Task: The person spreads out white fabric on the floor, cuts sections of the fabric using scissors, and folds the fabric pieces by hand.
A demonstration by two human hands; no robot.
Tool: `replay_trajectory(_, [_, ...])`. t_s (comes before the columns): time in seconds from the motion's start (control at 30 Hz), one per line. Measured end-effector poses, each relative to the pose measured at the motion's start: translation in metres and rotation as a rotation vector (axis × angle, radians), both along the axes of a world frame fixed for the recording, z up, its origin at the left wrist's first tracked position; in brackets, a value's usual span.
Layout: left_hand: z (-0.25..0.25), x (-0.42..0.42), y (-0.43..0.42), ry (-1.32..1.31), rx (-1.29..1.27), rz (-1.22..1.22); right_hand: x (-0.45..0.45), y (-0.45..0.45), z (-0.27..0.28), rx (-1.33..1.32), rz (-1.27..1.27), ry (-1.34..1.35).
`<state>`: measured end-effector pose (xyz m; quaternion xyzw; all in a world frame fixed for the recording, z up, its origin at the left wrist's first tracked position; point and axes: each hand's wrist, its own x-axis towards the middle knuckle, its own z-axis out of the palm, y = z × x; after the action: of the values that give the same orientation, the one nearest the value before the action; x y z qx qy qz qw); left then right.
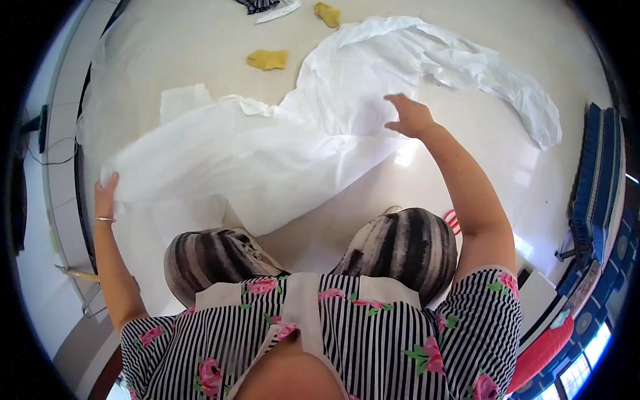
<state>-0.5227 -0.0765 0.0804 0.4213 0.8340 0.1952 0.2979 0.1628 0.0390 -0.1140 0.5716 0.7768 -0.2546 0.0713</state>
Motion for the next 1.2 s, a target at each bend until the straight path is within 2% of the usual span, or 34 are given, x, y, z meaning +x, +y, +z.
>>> replay_trajectory(0.03, [0.013,-0.008,0.001,-0.017,0.016,0.017,0.000,0.002,0.007,-0.037,0.077,-0.007])
replay_trajectory(0.13, [0.019,-0.026,-0.009,0.024,0.096,0.048,0.005,-0.006,-0.001,-0.198,0.081,-0.137])
replay_trajectory(0.17, [0.015,-0.030,-0.013,0.039,0.133,0.045,0.016,-0.013,-0.002,-0.146,-0.075,-0.058])
replay_trajectory(0.2, [0.009,-0.042,-0.016,0.161,0.094,0.067,0.032,-0.023,-0.001,-0.091,-0.238,0.012])
replay_trajectory(0.27, [-0.002,-0.052,-0.022,0.058,0.105,0.134,0.067,-0.049,-0.006,0.035,-0.567,0.145])
replay_trajectory(0.3, [0.001,-0.046,-0.020,0.090,0.040,0.129,0.100,-0.076,-0.030,0.205,-0.742,0.262])
replay_trajectory(0.33, [-0.013,-0.069,-0.022,0.201,0.034,0.257,0.128,-0.104,-0.038,0.192,-0.870,0.128])
replay_trajectory(0.37, [-0.026,-0.115,-0.029,0.029,0.004,0.240,0.149,-0.142,-0.048,0.211,-1.026,0.036])
replay_trajectory(0.43, [-0.034,-0.131,-0.031,-0.033,0.037,0.259,0.176,-0.226,-0.060,0.088,-1.181,-0.161])
replay_trajectory(0.47, [-0.019,-0.101,-0.027,-0.052,0.033,0.226,0.179,-0.258,-0.060,0.009,-1.278,-0.192])
replay_trajectory(0.53, [-0.005,-0.093,-0.021,0.116,0.003,0.318,0.170,-0.313,-0.066,-0.007,-1.416,-0.218])
replay_trajectory(0.6, [0.004,-0.099,-0.015,0.097,0.010,0.227,0.150,-0.327,-0.057,-0.060,-1.509,-0.159])
replay_trajectory(0.7, [0.011,-0.109,-0.005,0.041,0.059,0.124,0.144,-0.329,-0.071,-0.040,-1.605,-0.223])
replay_trajectory(0.73, [0.018,-0.107,-0.006,0.021,0.084,0.097,0.143,-0.315,-0.058,-0.065,-1.634,-0.238])
replay_trajectory(0.8, [0.036,-0.094,-0.003,0.025,0.039,0.133,0.136,-0.300,-0.059,0.395,-1.549,-0.002])
replay_trajectory(0.83, [0.038,-0.099,-0.004,0.042,0.097,0.147,0.171,-0.313,-0.113,0.453,-1.520,0.090])
replay_trajectory(0.87, [0.033,-0.113,-0.007,0.065,0.156,0.165,0.192,-0.325,-0.141,0.426,-1.361,-0.065])
replay_trajectory(0.9, [0.034,-0.125,-0.006,0.139,0.126,0.281,0.204,-0.331,-0.163,0.320,-1.606,0.094])
replay_trajectory(0.97, [0.040,-0.106,-0.006,0.169,0.185,0.162,0.179,-0.310,-0.118,0.280,-1.598,-0.068])
replay_trajectory(1.0, [0.043,-0.098,-0.006,0.173,0.181,0.141,0.179,-0.306,-0.115,0.145,-1.641,-0.367])
replay_trajectory(1.1, [0.050,-0.089,0.000,0.173,0.173,0.130,0.184,-0.312,-0.122,-0.084,-1.583,-0.593])
replay_trajectory(1.2, [0.058,-0.094,0.001,0.135,0.195,0.156,0.212,-0.325,-0.147,0.053,-1.427,-0.254])
